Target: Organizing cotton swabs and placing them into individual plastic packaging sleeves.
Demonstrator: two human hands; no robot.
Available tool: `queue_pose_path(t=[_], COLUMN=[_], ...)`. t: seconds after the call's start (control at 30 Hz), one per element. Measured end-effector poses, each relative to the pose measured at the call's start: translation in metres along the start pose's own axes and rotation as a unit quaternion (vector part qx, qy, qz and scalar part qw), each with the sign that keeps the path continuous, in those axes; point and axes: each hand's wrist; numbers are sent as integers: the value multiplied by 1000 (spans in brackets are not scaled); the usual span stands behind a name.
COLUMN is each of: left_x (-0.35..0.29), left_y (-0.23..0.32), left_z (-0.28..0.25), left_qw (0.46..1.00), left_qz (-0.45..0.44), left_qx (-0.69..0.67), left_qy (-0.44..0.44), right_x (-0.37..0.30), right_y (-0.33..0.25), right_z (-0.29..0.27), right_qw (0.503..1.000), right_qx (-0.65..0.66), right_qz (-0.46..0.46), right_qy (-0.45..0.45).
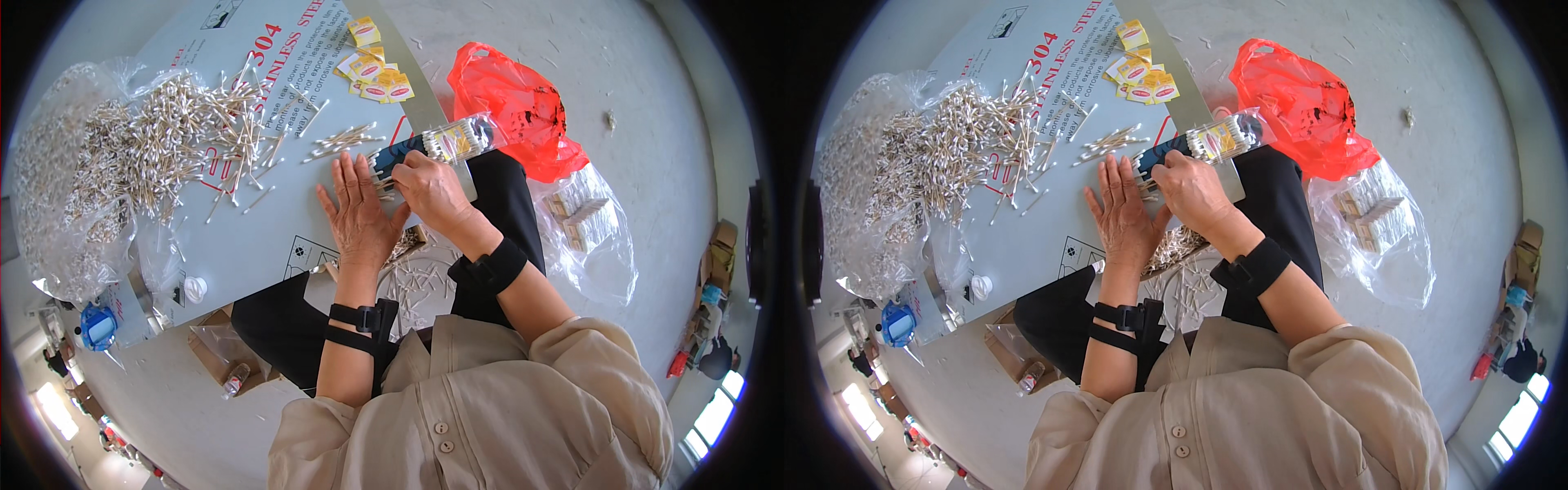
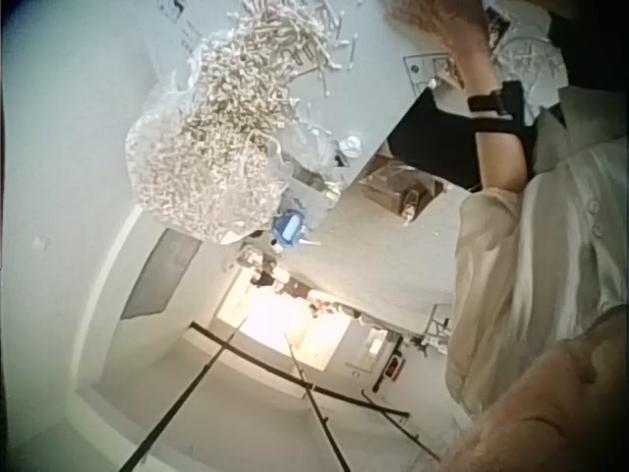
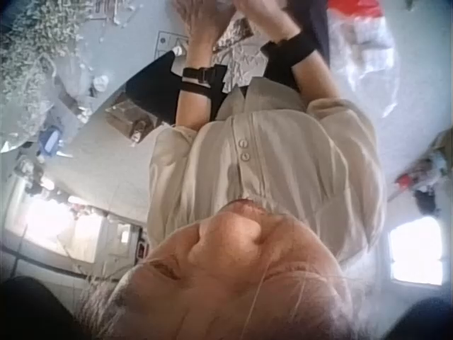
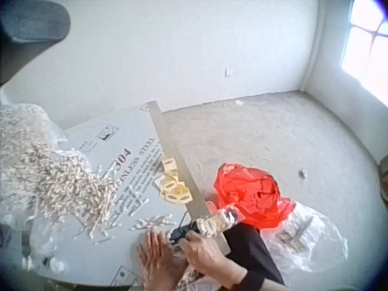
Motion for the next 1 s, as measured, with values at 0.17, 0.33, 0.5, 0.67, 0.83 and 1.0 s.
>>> queue_pose_path(t=[0.17,0.33,0.5,0.67,0.83,1.0], left_x=[-3,-10,-18,-19,-19,-17], left_y=[3,-3,-9,-10,-16,-18], left_z=[-5,-3,-1,4,9,7], left_qw=[1000,999,997,998,994,971], left_qz=[-23,-26,-25,-21,-29,-30], left_qx=[3,-40,-41,-26,-42,-143], left_qy=[-4,26,58,60,98,187], right_x=[-1,0,7,13,17,19], right_y=[-5,-7,-1,2,6,8], right_z=[2,0,3,5,4,0], right_qw=[1000,987,997,999,999,996], right_qx=[21,136,75,33,33,90], right_qz=[-3,60,22,21,8,-1], right_qy=[8,60,21,-14,-21,-25])
Point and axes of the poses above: each hand's wrist, its own x-axis towards the middle knuckle, its own z-axis out of the palm, y = z × x, and after that the axes turned 9 degrees about x, right-handed
